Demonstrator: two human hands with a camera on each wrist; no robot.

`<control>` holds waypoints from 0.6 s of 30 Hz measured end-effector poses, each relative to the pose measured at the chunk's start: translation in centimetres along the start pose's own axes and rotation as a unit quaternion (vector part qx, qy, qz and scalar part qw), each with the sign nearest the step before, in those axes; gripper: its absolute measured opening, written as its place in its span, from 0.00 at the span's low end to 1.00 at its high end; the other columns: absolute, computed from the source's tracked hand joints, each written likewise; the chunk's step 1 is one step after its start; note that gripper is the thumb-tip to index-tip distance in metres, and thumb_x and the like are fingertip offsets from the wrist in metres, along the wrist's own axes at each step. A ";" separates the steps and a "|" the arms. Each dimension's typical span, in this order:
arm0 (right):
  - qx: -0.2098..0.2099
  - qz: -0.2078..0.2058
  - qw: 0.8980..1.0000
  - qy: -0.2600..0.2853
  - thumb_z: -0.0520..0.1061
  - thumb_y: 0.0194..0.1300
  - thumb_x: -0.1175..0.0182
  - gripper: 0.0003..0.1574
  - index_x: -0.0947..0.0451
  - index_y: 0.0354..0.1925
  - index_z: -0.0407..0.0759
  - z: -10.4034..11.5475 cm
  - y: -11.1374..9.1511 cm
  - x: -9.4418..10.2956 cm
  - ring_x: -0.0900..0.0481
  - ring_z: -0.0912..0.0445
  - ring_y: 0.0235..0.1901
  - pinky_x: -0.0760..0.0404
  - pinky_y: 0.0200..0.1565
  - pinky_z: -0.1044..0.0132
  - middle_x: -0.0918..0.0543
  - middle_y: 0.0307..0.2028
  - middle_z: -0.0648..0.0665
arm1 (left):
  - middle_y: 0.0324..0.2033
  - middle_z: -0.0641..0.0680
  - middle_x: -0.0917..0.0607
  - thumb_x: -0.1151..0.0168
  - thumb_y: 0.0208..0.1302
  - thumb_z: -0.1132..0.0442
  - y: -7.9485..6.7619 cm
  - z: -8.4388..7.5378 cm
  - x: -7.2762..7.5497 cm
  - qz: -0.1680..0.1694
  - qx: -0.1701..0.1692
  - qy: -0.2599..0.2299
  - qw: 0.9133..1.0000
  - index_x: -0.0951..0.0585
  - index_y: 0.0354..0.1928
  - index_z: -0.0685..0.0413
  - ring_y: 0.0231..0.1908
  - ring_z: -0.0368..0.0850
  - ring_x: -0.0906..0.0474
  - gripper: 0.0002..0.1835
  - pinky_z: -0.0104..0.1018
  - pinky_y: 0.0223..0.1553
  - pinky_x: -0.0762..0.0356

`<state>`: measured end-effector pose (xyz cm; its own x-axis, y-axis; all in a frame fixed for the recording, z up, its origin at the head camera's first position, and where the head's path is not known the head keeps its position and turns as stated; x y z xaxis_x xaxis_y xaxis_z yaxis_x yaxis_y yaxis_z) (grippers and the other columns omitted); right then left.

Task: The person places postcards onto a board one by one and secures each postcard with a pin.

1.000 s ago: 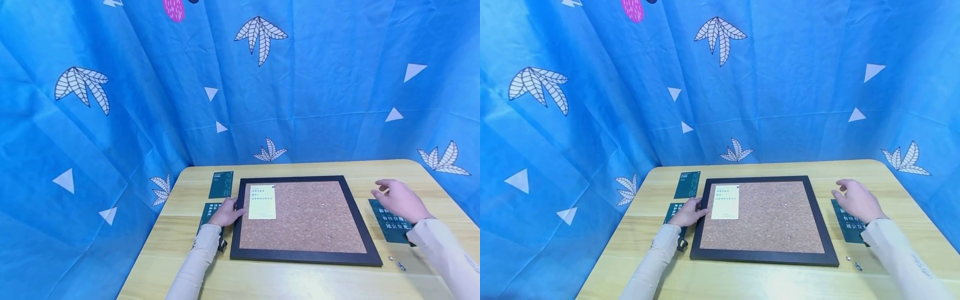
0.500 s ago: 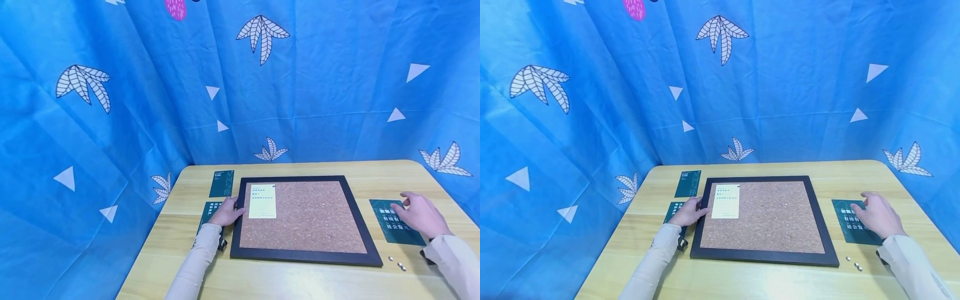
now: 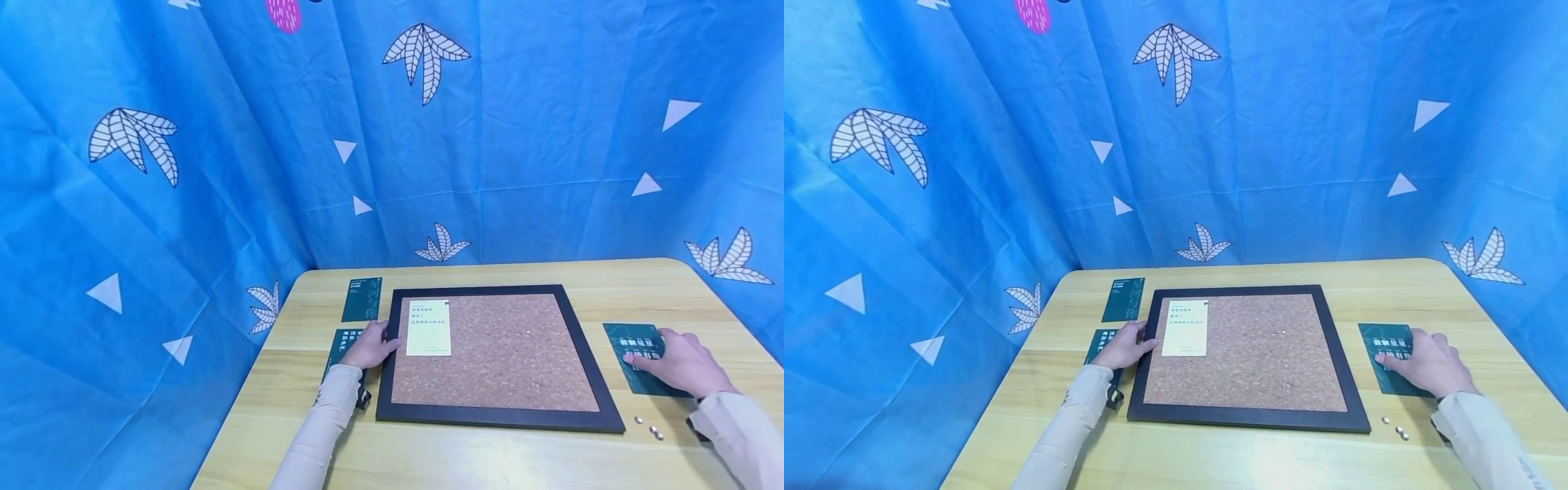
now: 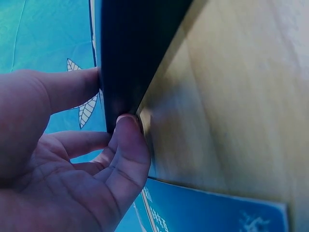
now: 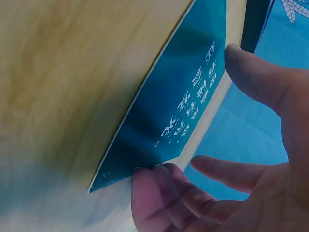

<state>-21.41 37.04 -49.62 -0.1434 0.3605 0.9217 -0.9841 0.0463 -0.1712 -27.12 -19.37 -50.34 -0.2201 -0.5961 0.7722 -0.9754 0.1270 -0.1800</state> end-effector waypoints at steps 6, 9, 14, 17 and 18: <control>-0.003 0.005 1.000 0.016 0.70 0.57 0.28 0.75 0.47 0.66 0.08 0.3 -0.2 -0.1 0.36 0.19 0.50 0.28 0.51 0.24 0.39 0.55 0.06 | 0.64 0.62 0.23 0.39 0.76 0.51 0.0 -0.1 0.0 -0.002 -0.003 0.006 1.000 0.30 0.74 0.59 0.61 0.54 0.24 0.31 0.54 0.68 0.26; -0.015 0.017 0.999 0.029 0.71 0.53 0.26 0.79 0.50 0.67 0.08 0.1 -0.2 0.1 0.37 0.18 0.51 0.29 0.52 0.24 0.41 0.55 0.05 | 0.63 0.63 0.23 0.39 0.76 0.52 0.0 -0.1 0.0 -0.003 -0.006 0.006 1.000 0.29 0.74 0.60 0.61 0.54 0.24 0.31 0.55 0.67 0.25; -0.030 0.053 0.998 0.030 0.76 0.47 0.25 0.88 0.52 0.67 0.06 -0.3 0.0 0.2 0.37 0.17 0.53 0.28 0.54 0.25 0.41 0.57 0.05 | 0.64 0.62 0.23 0.39 0.76 0.51 -0.1 0.0 0.0 -0.006 0.004 0.006 1.000 0.30 0.75 0.59 0.61 0.54 0.24 0.32 0.55 0.67 0.25; -0.036 0.070 0.997 0.026 0.78 0.44 0.25 0.91 0.54 0.66 0.05 -0.7 0.1 0.2 0.36 0.16 0.54 0.28 0.55 0.26 0.40 0.59 0.06 | 0.63 0.62 0.22 0.39 0.76 0.51 -0.2 0.1 0.0 -0.008 0.004 0.008 1.000 0.30 0.74 0.59 0.59 0.53 0.23 0.32 0.54 0.66 0.24; -0.038 0.074 0.996 0.027 0.79 0.44 0.25 0.92 0.55 0.66 0.05 -0.8 0.1 0.1 0.36 0.16 0.54 0.27 0.55 0.26 0.41 0.60 0.06 | 0.62 0.62 0.22 0.39 0.76 0.51 -0.2 0.0 0.0 -0.008 0.003 0.010 1.000 0.30 0.74 0.59 0.58 0.53 0.23 0.32 0.54 0.66 0.24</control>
Point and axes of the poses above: each hand's wrist, its own y-axis towards the middle knuckle, its own x-axis out of the back of the hand, z = x × y, the point moved 4 cm from there along y, towards the middle knuckle
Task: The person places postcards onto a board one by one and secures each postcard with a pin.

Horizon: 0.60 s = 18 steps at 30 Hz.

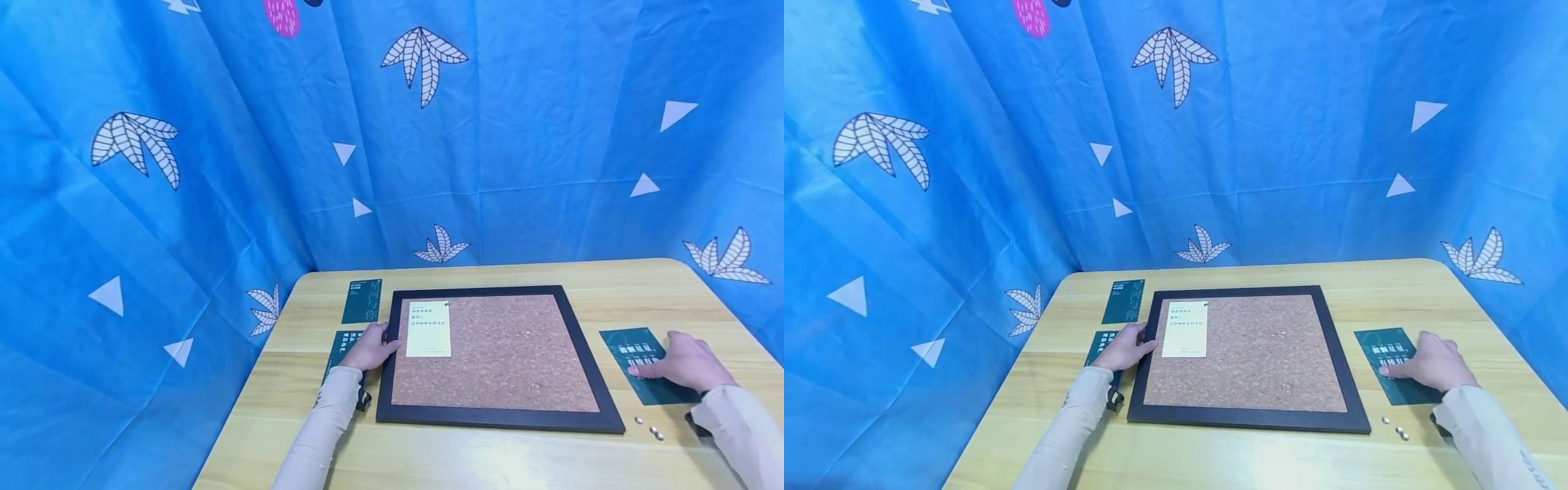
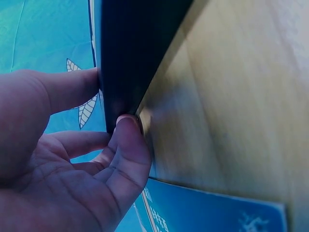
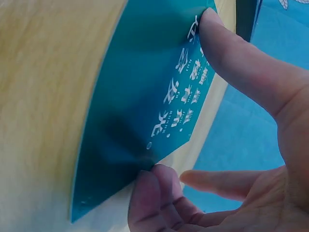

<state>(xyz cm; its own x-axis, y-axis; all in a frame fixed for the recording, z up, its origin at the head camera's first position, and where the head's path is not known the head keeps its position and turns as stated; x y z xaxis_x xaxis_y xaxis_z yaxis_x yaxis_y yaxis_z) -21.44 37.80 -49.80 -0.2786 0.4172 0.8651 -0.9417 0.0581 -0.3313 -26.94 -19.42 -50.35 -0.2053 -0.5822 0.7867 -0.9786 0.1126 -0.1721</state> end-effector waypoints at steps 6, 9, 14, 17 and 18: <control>-0.026 0.013 1.000 0.011 0.80 0.42 0.25 0.95 0.58 0.67 0.05 -0.6 0.2 -0.4 0.37 0.16 0.57 0.28 0.57 0.27 0.44 0.62 0.06 | 0.62 0.62 0.22 0.40 0.76 0.52 -0.1 -0.1 0.0 0.003 -0.008 0.001 1.000 0.30 0.74 0.61 0.58 0.52 0.23 0.32 0.54 0.66 0.25; -0.037 0.021 0.999 0.024 0.79 0.44 0.25 0.94 0.57 0.67 0.04 -0.7 0.2 -0.7 0.36 0.18 0.56 0.27 0.57 0.28 0.44 0.61 0.06 | 0.63 0.63 0.23 0.40 0.76 0.52 -0.2 -0.2 0.0 0.003 -0.006 -0.004 1.000 0.31 0.75 0.61 0.60 0.54 0.24 0.32 0.55 0.68 0.26; -0.045 0.020 0.998 0.041 0.78 0.45 0.25 0.89 0.51 0.65 0.06 -1.0 0.1 -0.6 0.31 0.23 0.52 0.24 0.53 0.33 0.40 0.59 0.07 | 0.65 0.63 0.24 0.40 0.76 0.52 -0.2 -0.2 0.0 0.004 -0.005 -0.003 1.000 0.32 0.75 0.61 0.62 0.55 0.24 0.33 0.55 0.68 0.26; -0.044 0.017 0.998 0.048 0.76 0.47 0.25 0.84 0.48 0.63 0.07 -1.2 0.1 -0.4 0.29 0.29 0.48 0.22 0.49 0.38 0.36 0.56 0.09 | 0.63 0.63 0.22 0.39 0.76 0.52 0.0 -0.3 0.0 0.005 -0.012 -0.001 1.000 0.30 0.74 0.60 0.60 0.54 0.23 0.31 0.55 0.67 0.25; -0.045 0.018 0.997 0.052 0.76 0.47 0.25 0.83 0.48 0.63 0.07 -1.3 0.2 -0.3 0.29 0.30 0.47 0.21 0.47 0.40 0.34 0.54 0.10 | 0.62 0.63 0.22 0.39 0.76 0.53 0.0 -0.3 0.0 0.005 -0.015 -0.002 1.000 0.30 0.74 0.60 0.59 0.53 0.23 0.31 0.54 0.66 0.24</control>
Point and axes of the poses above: each hand's wrist, its own y-axis towards the middle knuckle, its own x-axis out of the back of the hand, z = x × y, the point moved 4 cm from there along y, towards the middle knuckle
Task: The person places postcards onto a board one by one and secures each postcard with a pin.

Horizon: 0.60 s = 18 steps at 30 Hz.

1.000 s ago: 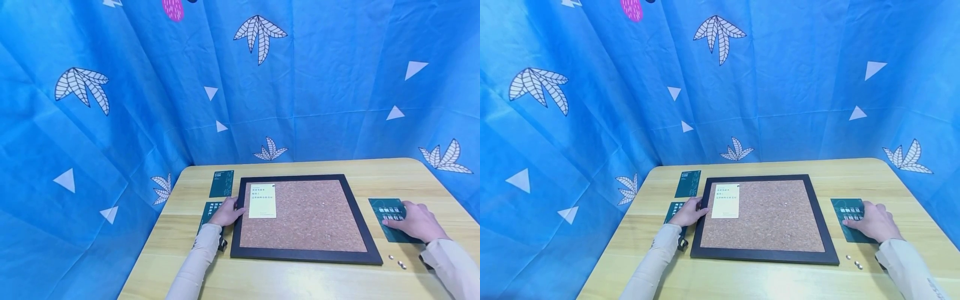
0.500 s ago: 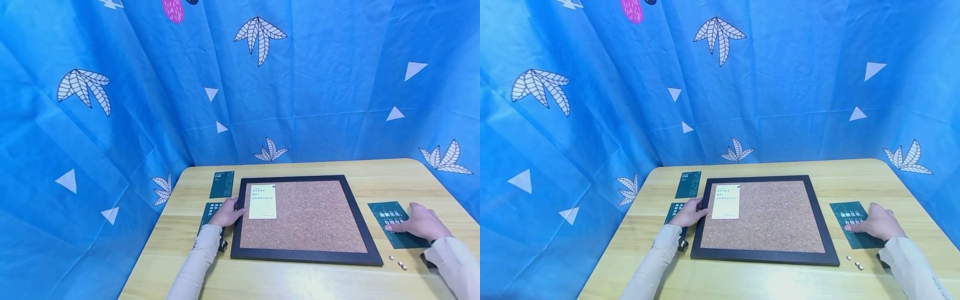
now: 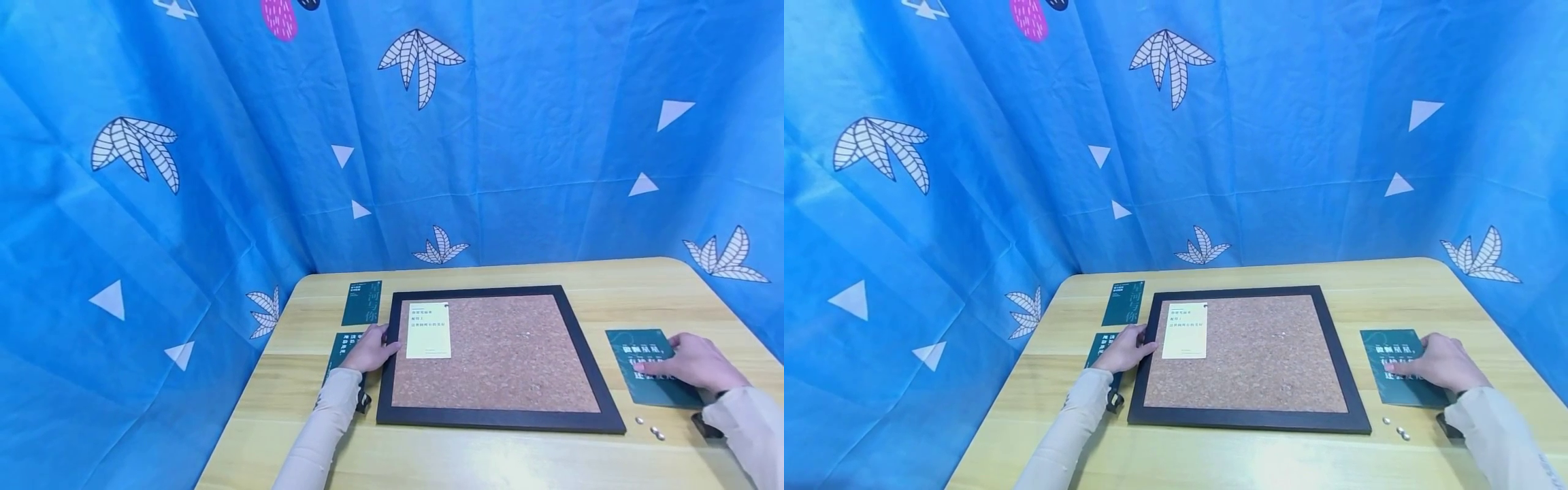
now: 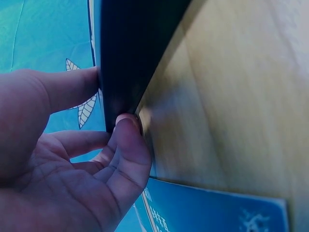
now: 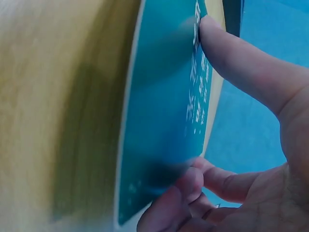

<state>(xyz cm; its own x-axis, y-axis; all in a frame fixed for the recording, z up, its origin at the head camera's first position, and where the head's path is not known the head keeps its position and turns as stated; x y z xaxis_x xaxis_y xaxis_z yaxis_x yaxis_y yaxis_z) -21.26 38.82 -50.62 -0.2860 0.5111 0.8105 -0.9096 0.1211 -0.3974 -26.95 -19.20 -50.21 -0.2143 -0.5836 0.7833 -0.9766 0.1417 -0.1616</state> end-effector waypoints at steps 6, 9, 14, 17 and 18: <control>0.001 0.003 1.000 0.015 0.74 0.54 0.28 0.77 0.46 0.62 0.08 -0.6 0.1 0.0 0.28 0.31 0.46 0.21 0.45 0.44 0.32 0.53 0.12 | 0.62 0.63 0.22 0.40 0.76 0.53 0.1 0.2 -0.1 0.003 0.001 -0.002 1.000 0.29 0.74 0.59 0.58 0.53 0.22 0.30 0.55 0.65 0.24; 0.017 -0.012 1.000 0.017 0.73 0.58 0.30 0.73 0.45 0.61 0.08 -0.8 0.1 0.3 0.25 0.32 0.45 0.20 0.43 0.44 0.30 0.51 0.12 | 0.63 0.64 0.22 0.39 0.76 0.52 0.2 0.3 -0.1 0.004 0.001 -0.003 1.000 0.29 0.74 0.59 0.59 0.54 0.22 0.31 0.55 0.66 0.24; 0.033 -0.025 0.999 0.034 0.69 0.64 0.33 0.67 0.46 0.61 0.09 -1.0 0.1 0.7 0.20 0.39 0.38 0.19 0.36 0.53 0.23 0.43 0.17 | 0.64 0.63 0.23 0.40 0.76 0.52 0.2 0.3 -0.1 0.007 0.004 -0.011 1.000 0.29 0.74 0.58 0.60 0.53 0.23 0.30 0.56 0.67 0.25; 0.039 -0.019 0.998 0.041 0.68 0.69 0.38 0.64 0.46 0.61 0.09 -1.3 0.1 0.8 0.18 0.39 0.38 0.18 0.36 0.54 0.23 0.43 0.16 | 0.63 0.63 0.22 0.40 0.76 0.52 0.2 0.2 -0.1 0.006 0.006 -0.008 1.000 0.30 0.74 0.58 0.58 0.53 0.22 0.31 0.55 0.66 0.24; 0.045 -0.017 0.998 0.043 0.68 0.70 0.40 0.63 0.46 0.61 0.08 -1.4 0.2 0.8 0.17 0.38 0.39 0.18 0.37 0.53 0.23 0.44 0.16 | 0.62 0.63 0.22 0.40 0.76 0.52 0.2 0.2 0.0 0.006 0.006 -0.005 1.000 0.30 0.74 0.59 0.58 0.53 0.22 0.31 0.55 0.66 0.24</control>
<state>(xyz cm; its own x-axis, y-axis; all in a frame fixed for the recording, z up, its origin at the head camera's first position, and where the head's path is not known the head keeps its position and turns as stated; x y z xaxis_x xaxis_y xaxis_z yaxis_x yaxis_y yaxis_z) -21.26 40.48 -50.64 -0.2316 0.5791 0.7816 -0.9427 0.0646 -0.3272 -27.12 -19.32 -50.42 -0.2254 -0.5906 0.7748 -0.9743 0.1389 -0.1776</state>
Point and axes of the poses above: each hand's wrist, its own y-axis towards the middle knuckle, its own x-axis out of the back of the hand, z = x × y, the point moved 4 cm from there along y, towards the middle knuckle
